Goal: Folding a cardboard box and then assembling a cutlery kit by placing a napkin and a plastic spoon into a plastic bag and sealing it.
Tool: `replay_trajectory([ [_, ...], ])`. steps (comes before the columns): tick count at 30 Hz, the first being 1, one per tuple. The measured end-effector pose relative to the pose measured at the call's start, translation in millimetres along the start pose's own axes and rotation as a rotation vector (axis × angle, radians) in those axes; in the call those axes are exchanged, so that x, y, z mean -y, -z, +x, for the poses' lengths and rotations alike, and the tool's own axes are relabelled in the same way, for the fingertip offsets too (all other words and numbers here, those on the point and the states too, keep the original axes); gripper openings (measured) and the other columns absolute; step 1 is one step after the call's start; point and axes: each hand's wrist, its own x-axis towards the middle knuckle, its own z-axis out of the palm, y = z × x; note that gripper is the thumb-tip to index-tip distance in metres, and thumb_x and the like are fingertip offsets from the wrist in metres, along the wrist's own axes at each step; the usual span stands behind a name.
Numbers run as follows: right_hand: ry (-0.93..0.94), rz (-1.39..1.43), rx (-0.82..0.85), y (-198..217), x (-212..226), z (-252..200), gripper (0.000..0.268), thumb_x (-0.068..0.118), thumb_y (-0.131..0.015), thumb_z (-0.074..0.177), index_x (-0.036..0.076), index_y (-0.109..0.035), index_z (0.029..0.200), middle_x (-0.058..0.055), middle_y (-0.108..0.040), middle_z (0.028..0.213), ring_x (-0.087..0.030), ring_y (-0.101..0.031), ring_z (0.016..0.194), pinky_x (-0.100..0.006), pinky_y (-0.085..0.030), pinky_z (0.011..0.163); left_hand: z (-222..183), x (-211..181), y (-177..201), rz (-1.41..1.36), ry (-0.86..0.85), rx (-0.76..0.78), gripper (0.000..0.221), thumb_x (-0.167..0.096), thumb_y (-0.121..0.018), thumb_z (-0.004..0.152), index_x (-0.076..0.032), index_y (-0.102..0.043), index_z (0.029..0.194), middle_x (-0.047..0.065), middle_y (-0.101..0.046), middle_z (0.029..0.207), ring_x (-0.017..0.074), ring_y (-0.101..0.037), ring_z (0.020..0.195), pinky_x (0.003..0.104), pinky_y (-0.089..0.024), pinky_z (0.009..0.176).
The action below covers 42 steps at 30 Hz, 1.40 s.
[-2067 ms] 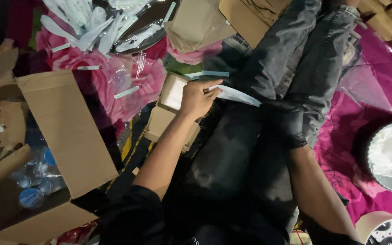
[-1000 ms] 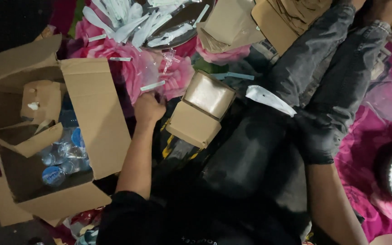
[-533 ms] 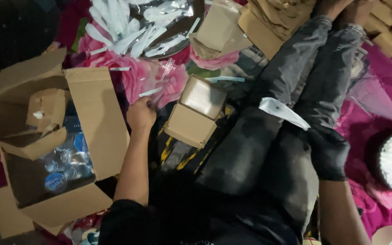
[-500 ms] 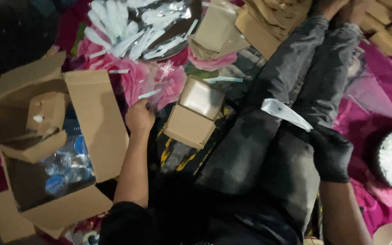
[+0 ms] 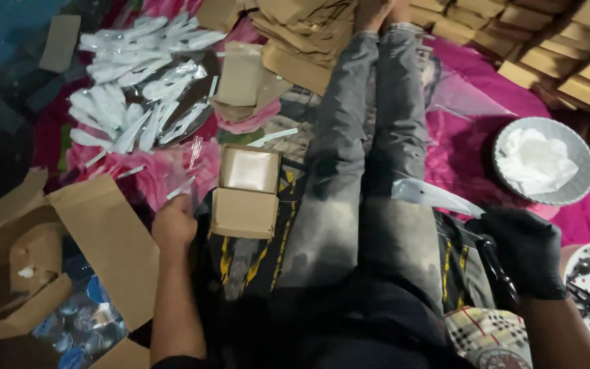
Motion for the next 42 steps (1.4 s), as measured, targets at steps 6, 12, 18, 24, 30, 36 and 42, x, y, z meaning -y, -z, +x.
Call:
replay_trajectory([
  [6,0.910,-1.090,0.159,44,-16,-19,0.059,0.047,-0.069,0.084,0.022,-0.069,0.137,-0.005,-0.074,0.125,-0.025,-0.073,0.113,-0.036,-0.057,0.093,-7,2,0,-0.041,0.073,-0.006,0.026,-0.032,-0.075,0.088,-0.022,-0.078,0.112,0.008,-0.079,0.099,0.0382,-0.072,0.096,0.050,-0.058,0.081],
  [12,-0.134,0.290,-0.006,1,16,-52,0.028,-0.009,-0.073,0.081,-0.007,-0.070,0.109,-0.017,-0.074,0.102,-0.022,-0.073,0.089,-0.026,-0.060,0.079,-8,0,6,0.006,0.121,0.023,0.067,-0.071,-0.075,0.082,-0.010,-0.078,0.111,0.017,-0.078,0.103,0.0419,-0.071,0.101,0.051,-0.056,0.084],
  [18,0.924,-0.787,0.073,36,-20,-34,0.033,0.018,-0.083,0.089,0.011,-0.077,0.121,-0.006,-0.077,0.117,-0.023,-0.073,0.105,-0.029,-0.056,0.094,5,32,-15,-0.122,-0.075,-0.177,0.031,-0.028,-0.068,0.094,-0.008,-0.074,0.117,0.018,-0.077,0.100,0.0447,-0.070,0.095,0.051,-0.056,0.083],
  [24,0.923,-0.663,0.048,34,-24,-35,0.022,0.010,-0.085,0.089,0.003,-0.078,0.108,-0.010,-0.077,0.108,-0.023,-0.073,0.100,-0.028,-0.057,0.093,-14,23,33,-0.362,0.015,-0.260,0.036,-0.028,-0.075,0.085,-0.012,-0.077,0.117,0.013,-0.077,0.107,0.0352,-0.070,0.100,0.046,-0.052,0.091],
  [30,1.021,-0.655,0.033,37,0,-48,0.025,0.003,-0.074,0.098,0.003,-0.075,0.123,-0.003,-0.078,0.099,-0.019,-0.074,0.098,-0.029,-0.055,0.097,-69,-13,96,-1.388,0.218,-0.235,0.022,-0.006,-0.069,0.099,-0.012,-0.071,0.121,0.008,-0.067,0.084,0.0181,-0.066,0.067,0.028,-0.056,0.058],
  [36,0.089,0.135,-0.146,20,23,-59,0.013,0.003,-0.080,0.087,0.007,-0.075,0.098,-0.002,-0.072,0.084,-0.004,-0.065,0.077,-0.019,-0.054,0.067,-82,-25,101,-1.691,0.087,-0.238,0.019,-0.008,-0.072,0.099,-0.010,-0.071,0.118,0.008,-0.070,0.084,0.0155,-0.067,0.068,0.030,-0.059,0.060],
  [42,0.110,0.333,-0.094,12,15,-56,0.016,-0.003,-0.079,0.084,-0.001,-0.072,0.100,-0.014,-0.073,0.085,-0.017,-0.074,0.076,-0.025,-0.061,0.071,-103,-103,90,-1.790,0.258,-0.007,0.013,0.001,-0.064,0.097,-0.009,-0.059,0.105,0.017,-0.074,0.118,0.0275,-0.075,0.091,0.034,-0.067,0.073],
])
